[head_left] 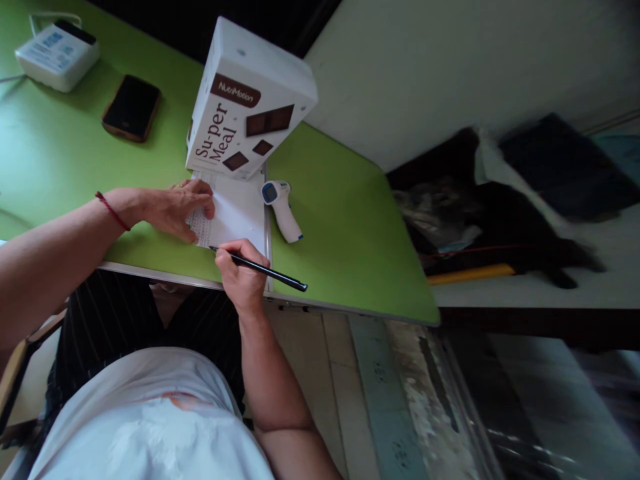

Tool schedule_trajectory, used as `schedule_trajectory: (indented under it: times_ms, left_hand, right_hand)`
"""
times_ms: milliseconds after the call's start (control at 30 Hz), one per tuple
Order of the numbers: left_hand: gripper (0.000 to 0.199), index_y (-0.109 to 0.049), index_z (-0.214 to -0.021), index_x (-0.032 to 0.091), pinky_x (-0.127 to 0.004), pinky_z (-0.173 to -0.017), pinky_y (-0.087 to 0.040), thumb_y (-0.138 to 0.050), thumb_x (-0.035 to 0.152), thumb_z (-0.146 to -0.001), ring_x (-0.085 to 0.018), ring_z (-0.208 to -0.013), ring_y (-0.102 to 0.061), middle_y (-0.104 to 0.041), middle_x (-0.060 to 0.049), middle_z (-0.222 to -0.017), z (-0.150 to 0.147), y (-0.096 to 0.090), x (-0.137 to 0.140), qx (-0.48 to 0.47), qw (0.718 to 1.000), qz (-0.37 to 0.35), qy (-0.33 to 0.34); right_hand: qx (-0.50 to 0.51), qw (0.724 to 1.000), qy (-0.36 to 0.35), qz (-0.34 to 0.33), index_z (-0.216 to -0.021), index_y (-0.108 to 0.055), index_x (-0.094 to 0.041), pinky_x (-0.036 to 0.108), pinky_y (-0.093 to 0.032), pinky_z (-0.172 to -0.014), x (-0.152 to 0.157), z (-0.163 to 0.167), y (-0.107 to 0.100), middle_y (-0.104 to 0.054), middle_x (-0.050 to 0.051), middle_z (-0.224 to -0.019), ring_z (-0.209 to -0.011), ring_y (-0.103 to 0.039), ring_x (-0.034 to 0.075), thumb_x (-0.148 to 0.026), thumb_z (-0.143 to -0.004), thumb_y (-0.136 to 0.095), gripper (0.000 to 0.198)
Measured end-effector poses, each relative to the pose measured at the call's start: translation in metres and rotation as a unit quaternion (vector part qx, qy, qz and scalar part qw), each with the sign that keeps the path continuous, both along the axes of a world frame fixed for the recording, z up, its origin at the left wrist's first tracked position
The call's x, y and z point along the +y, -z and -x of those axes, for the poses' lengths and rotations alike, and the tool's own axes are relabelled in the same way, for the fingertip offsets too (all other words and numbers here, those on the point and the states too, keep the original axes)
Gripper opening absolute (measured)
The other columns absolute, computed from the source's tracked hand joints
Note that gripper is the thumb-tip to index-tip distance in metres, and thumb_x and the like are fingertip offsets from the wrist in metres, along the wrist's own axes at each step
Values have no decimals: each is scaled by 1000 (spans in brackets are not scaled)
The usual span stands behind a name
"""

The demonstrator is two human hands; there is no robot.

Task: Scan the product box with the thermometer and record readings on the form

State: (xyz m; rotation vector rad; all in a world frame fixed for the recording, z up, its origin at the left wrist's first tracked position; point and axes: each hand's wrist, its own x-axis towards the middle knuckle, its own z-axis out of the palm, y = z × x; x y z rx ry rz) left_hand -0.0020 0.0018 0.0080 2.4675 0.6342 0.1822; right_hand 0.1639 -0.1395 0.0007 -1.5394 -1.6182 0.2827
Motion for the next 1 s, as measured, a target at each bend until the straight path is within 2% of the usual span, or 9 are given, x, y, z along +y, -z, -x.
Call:
schedule_trajectory:
  times_ms: [133,333,533,733,1000]
  left_hand:
    - [53,-57,-122,15,-45,-116,-31,-69,29,-72,-33,-136,-34,-34,-15,-145,-1,2,2,-8,1000,7,0]
    - [55,-58,-120,16,-45,-115,-33,-70,31,-68,-34,-134,-36,-34,-14,-145,-1,5,4,-15,1000,7,-1]
    - [55,-58,-120,17,-45,-114,-34,-70,33,-68,-34,-135,-37,-36,-13,-144,-2,7,3,-10,1000,-6,-5]
    - [57,-59,-121,18,-44,-114,-35,-69,33,-67,-34,-133,-39,-37,-14,-144,-3,9,3,-18,1000,-8,-12]
    - [55,-62,-114,18,-43,-113,-34,-72,36,-62,-36,-132,-41,-42,-12,-141,-3,15,6,-55,998,2,-22]
  right_hand:
    - [6,1000,5,-23,-71,-63,-17,22,-44,-55,0,0,1,-60,0,-61,-54,-51,11,-37,-82,-56,23]
    - [-6,1000,4,7,-71,-61,-18,22,-45,-57,0,1,0,-57,-1,-61,-54,-49,11,-37,-81,-54,22]
    - [6,1000,-13,-11,-70,-62,-17,20,-44,-55,0,1,0,-59,-2,-60,-53,-51,10,-32,-80,-56,20]
    - [8,1000,-4,3,-67,-61,-17,19,-42,-54,0,3,-2,-59,-2,-59,-52,-50,9,-33,-78,-55,21]
    - [17,999,35,-22,-68,-63,-17,22,-42,-54,-1,0,-2,-58,-1,-59,-53,-50,11,-37,-79,-54,24]
